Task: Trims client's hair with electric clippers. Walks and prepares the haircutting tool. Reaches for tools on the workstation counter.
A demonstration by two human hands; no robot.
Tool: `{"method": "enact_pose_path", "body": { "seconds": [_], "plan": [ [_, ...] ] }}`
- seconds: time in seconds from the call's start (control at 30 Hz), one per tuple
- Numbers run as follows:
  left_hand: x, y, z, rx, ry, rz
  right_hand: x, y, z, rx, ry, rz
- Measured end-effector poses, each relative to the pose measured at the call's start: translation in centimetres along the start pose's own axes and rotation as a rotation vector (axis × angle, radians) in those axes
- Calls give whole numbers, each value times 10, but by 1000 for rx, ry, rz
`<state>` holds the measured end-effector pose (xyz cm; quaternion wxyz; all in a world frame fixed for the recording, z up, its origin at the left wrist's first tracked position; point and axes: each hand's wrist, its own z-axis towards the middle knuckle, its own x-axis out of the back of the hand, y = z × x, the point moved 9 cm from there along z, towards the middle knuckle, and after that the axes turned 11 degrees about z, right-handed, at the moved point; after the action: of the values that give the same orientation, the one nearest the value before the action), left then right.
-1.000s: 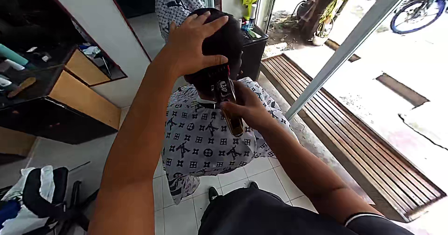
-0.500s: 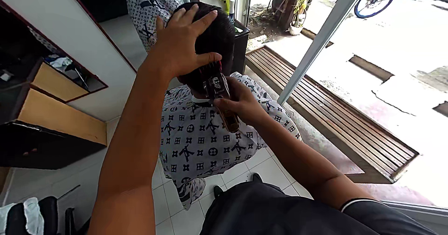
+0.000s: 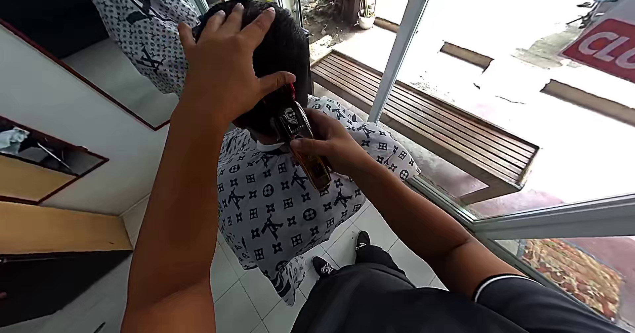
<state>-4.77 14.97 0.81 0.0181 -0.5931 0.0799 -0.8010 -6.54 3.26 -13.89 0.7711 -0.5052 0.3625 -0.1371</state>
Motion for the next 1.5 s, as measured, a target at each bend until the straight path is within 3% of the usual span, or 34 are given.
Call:
{"method": "enact_pose_path", "body": {
  "seconds": [0.13,0.23,0.4,0.57,0.8,0.97,1.1,1.23,1.33,1.5],
  "plan": [
    [2,-2,0,2,23,-18,17,37,-10,-153,3,72],
    [2,-2,-1,-4,33,-33,17,38,-16,-243,9,204],
    [3,-4,-1,48,-1,-40,5,-2,-2,-148,-80,268],
    [1,-6,-3,53,-6,-71,17,30,-7,-247,-110,253],
    [0,-3,-1,36,-31,-39,7,-2,-1,-112,-98,279],
    [10,-12,-9,-115,162,-246,14,7,-14,-88,78,156],
    [18,-55,-37,-229,269,-400,31,-15,-40,196,244,50],
    [5,-144,-67,-328,272,-544,21,10,-68,503,569,348],
    [-10,-199,-56,-355,197,-635,-6,51,-92,409,972,323],
    [0,-230,-21,-403,300,-944,-65,79,-76,167,918,187]
  ]
}}
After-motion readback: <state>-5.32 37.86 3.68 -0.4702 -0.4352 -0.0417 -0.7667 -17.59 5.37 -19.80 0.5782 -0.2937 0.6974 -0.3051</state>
